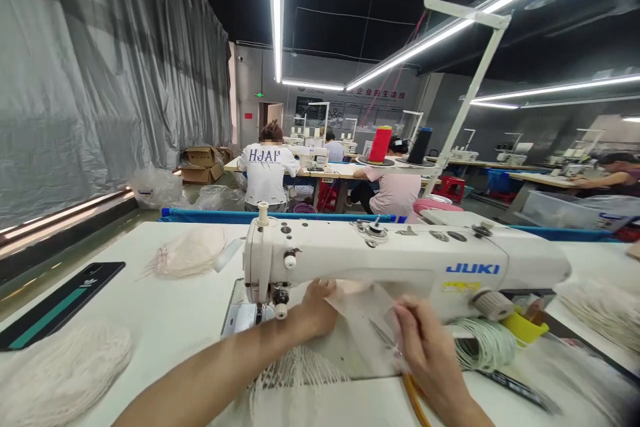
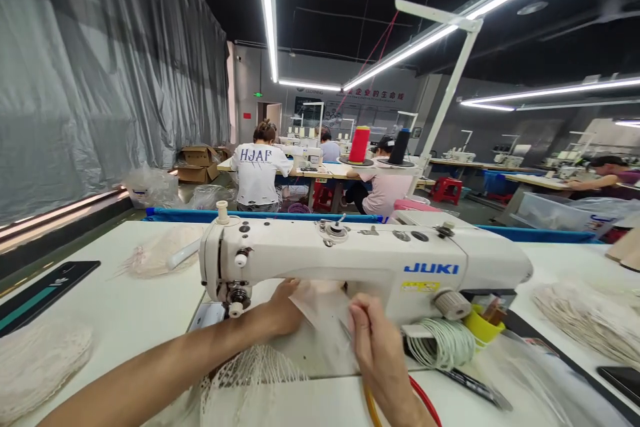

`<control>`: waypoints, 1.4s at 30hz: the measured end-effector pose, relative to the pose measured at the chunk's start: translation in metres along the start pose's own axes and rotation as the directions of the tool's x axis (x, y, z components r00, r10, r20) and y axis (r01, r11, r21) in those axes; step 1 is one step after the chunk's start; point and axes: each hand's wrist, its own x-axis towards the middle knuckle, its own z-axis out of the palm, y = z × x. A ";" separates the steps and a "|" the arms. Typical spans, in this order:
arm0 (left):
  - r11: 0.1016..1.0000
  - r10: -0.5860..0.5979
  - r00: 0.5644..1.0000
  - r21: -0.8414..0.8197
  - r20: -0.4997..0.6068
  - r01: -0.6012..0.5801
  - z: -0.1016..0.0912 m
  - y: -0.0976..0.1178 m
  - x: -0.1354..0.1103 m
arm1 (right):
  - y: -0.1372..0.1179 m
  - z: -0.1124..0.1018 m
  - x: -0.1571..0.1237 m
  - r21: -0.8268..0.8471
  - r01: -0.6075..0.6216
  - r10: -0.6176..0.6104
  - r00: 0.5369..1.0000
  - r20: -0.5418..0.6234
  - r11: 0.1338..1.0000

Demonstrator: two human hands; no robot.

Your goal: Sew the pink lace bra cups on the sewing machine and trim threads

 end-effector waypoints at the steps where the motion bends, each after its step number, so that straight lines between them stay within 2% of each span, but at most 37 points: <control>1: 0.999 -0.029 1.000 -0.043 0.012 0.029 -0.001 0.002 -0.001 | -0.007 -0.014 0.000 0.009 -0.020 0.020 1.000 0.000 1.000; 3: 0.985 -0.065 0.997 -0.157 0.051 0.072 -0.011 0.015 -0.005 | -0.019 -0.037 0.005 0.038 -0.032 0.030 0.998 0.054 0.999; 6: 0.922 -0.028 0.997 -0.382 0.077 0.056 -0.033 0.050 -0.017 | -0.034 -0.060 0.015 0.100 -0.028 0.007 0.979 0.203 0.995; 7: 0.857 0.007 0.995 -0.514 0.098 0.045 -0.041 0.063 -0.022 | -0.040 -0.064 0.016 0.122 -0.024 -0.007 0.968 0.251 0.992; 9: 0.583 0.098 0.983 -0.809 0.157 0.071 -0.056 0.088 -0.031 | -0.054 -0.071 0.016 0.162 -0.016 -0.038 0.944 0.329 0.987; 10: 0.475 0.134 0.975 -0.875 0.175 0.092 -0.061 0.099 -0.036 | -0.063 -0.074 0.013 0.177 -0.014 -0.051 0.933 0.357 0.984; 11: 0.406 0.157 0.970 -0.908 0.186 0.108 -0.066 0.109 -0.042 | -0.072 -0.078 0.009 0.187 -0.014 -0.059 0.924 0.377 0.982; 12: 0.398 0.165 0.967 -0.910 0.196 0.117 -0.070 0.117 -0.049 | -0.083 -0.081 0.005 0.193 -0.017 -0.061 0.919 0.390 0.981; 14: 0.441 0.159 0.959 -0.886 0.232 0.141 -0.077 0.130 -0.065 | -0.104 -0.090 -0.007 0.189 -0.032 -0.047 0.916 0.399 0.982; 15: 0.469 0.162 0.942 -0.863 0.294 0.189 -0.080 0.136 -0.074 | -0.114 -0.094 -0.012 0.182 -0.047 -0.032 0.914 0.405 0.982; 18: 0.599 0.049 0.905 -0.738 0.422 0.312 -0.090 0.149 -0.106 | -0.136 -0.106 -0.029 0.174 -0.131 0.038 0.890 0.454 0.976; 20: 0.603 0.085 0.904 -0.744 0.419 0.288 -0.096 0.155 -0.130 | -0.144 -0.112 -0.041 0.206 -0.192 0.057 0.850 0.524 0.959; 22: 0.566 0.090 0.908 -0.771 0.409 0.291 -0.097 0.160 -0.155 | -0.150 -0.115 -0.056 0.269 -0.257 0.043 0.791 0.610 0.928; 24: 0.527 0.009 0.894 -0.762 0.448 0.377 -0.093 0.163 -0.179 | -0.154 -0.113 -0.072 0.335 -0.334 0.026 0.742 0.670 0.881; 27: 0.448 -0.098 0.849 -0.739 0.519 0.503 -0.083 0.162 -0.207 | -0.157 -0.099 -0.091 0.408 -0.447 0.016 0.690 0.724 0.796; 29: 0.363 -0.068 0.820 -0.751 0.569 0.551 -0.080 0.156 -0.220 | -0.156 -0.082 -0.097 0.436 -0.505 -0.003 0.651 0.759 0.745; 32: 0.274 -0.048 0.799 -0.762 0.599 0.587 -0.083 0.144 -0.237 | -0.156 -0.055 -0.100 0.448 -0.565 -0.037 0.592 0.805 0.693; 37: 0.274 -0.098 0.799 -0.756 0.594 0.595 -0.095 0.136 -0.260 | -0.170 -0.030 -0.098 0.444 -0.601 -0.075 0.538 0.840 0.664; 42: 0.249 -0.145 0.803 -0.764 0.579 0.596 -0.091 0.124 -0.266 | -0.174 -0.017 -0.092 0.412 -0.633 -0.053 0.505 0.861 0.656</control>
